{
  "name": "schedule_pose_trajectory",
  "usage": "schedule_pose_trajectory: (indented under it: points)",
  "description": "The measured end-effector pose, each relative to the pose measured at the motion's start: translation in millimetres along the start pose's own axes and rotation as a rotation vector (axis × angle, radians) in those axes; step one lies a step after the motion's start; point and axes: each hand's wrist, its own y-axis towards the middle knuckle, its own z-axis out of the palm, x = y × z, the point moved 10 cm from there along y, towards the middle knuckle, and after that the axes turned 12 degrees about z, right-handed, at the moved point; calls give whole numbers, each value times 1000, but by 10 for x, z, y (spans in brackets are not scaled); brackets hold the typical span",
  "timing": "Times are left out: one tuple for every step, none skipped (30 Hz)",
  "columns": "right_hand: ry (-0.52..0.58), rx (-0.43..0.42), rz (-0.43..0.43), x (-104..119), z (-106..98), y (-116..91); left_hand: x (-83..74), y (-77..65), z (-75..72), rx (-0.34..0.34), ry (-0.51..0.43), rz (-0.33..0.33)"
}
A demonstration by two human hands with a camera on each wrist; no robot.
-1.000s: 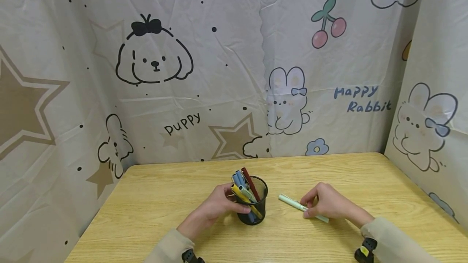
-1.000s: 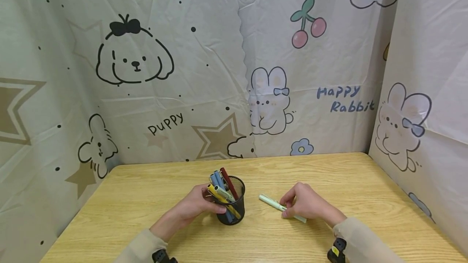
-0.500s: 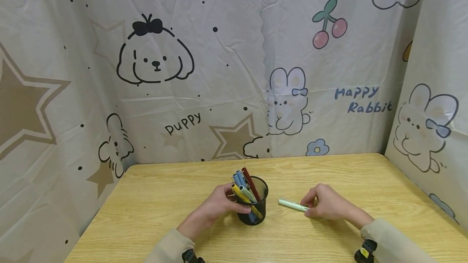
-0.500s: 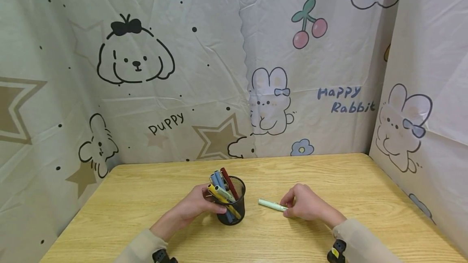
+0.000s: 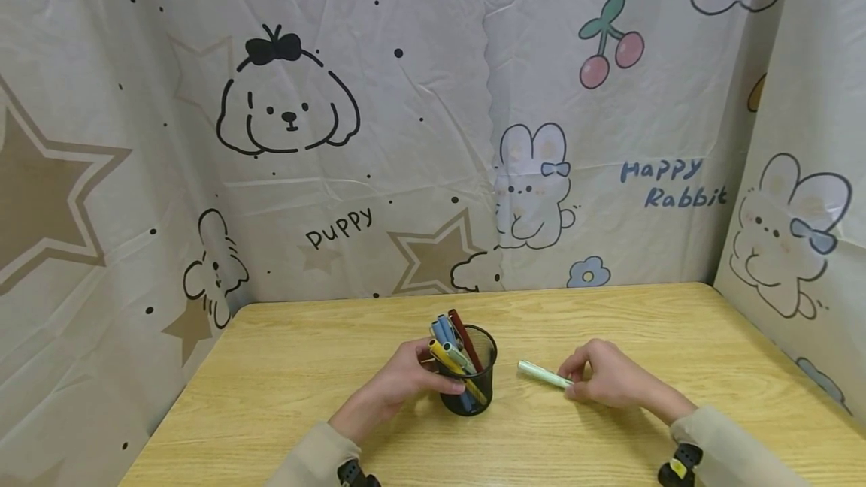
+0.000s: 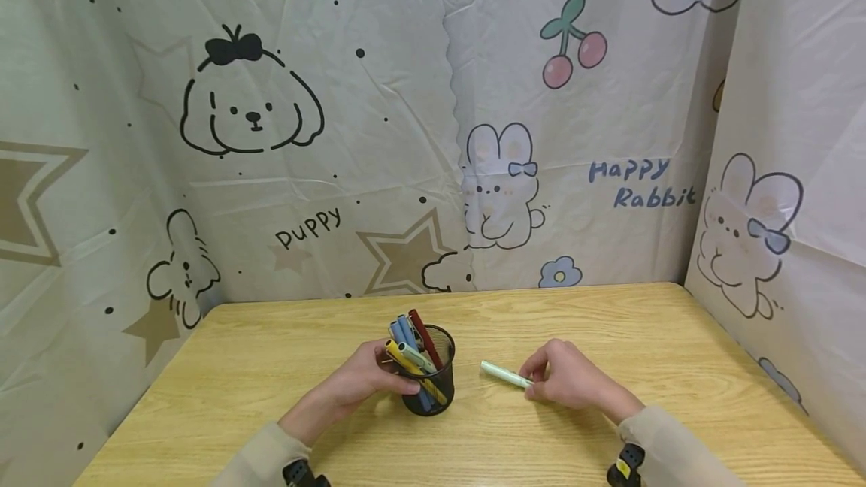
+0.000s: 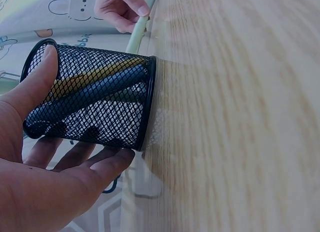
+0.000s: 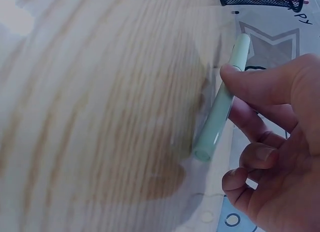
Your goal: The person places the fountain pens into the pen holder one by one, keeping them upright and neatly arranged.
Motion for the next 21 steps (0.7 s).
schedule_pose_trajectory:
  points:
    - [4,-2,-4,9,-7,0,2,1,-1,1,0,0]
    - [8,-4,-6,18,-13,0,0,1,-1,2,1,2]
    - [12,-5,-10,28,-20,1,0,1,-3,3,3,3]
    - [15,-7,-13,38,-27,2,-5,0,-2,3,5,6]
    - [16,-10,-12,45,-34,3,-7,-1,-2,2,4,6]
    - [19,-12,-9,51,-41,4,-10,-1,-3,3,5,9]
    - [21,-15,-7,58,-48,5,-13,-1,-3,3,9,9]
    - [23,-16,-4,64,-54,7,-18,-4,-1,4,12,10]
    - [24,-19,-1,72,-59,8,-19,-5,0,4,13,10]
    - [27,-20,3,78,-62,10,-24,-7,1,5,14,10]
    - [29,-22,7,83,-65,11,-26,-8,1,5,15,9]
    - [32,-22,10,90,-66,12,-28,-9,0,6,17,7]
    - [35,-22,12,98,-66,12,-28,-11,1,6,18,7]
    - [38,-20,16,104,-64,13,-27,-11,1,8,17,5]
    - [41,-19,18,110,-63,12,-23,-9,0,9,17,2]
    - [47,-17,22,115,-61,12,-21,-8,0,10,17,1]
    - [51,-15,24,120,-61,12,-17,-6,0,11,15,-1]
    - [59,-13,25,125,-61,12,-14,-5,0,12,13,-3]
    - [64,-12,26,129,-62,12,-9,-3,1,12,10,-4]
    - [71,-12,26,132,-65,13,-5,-2,2,13,12,-3]
    - [75,-14,25,135,-69,13,0,-1,1,12,11,-4]
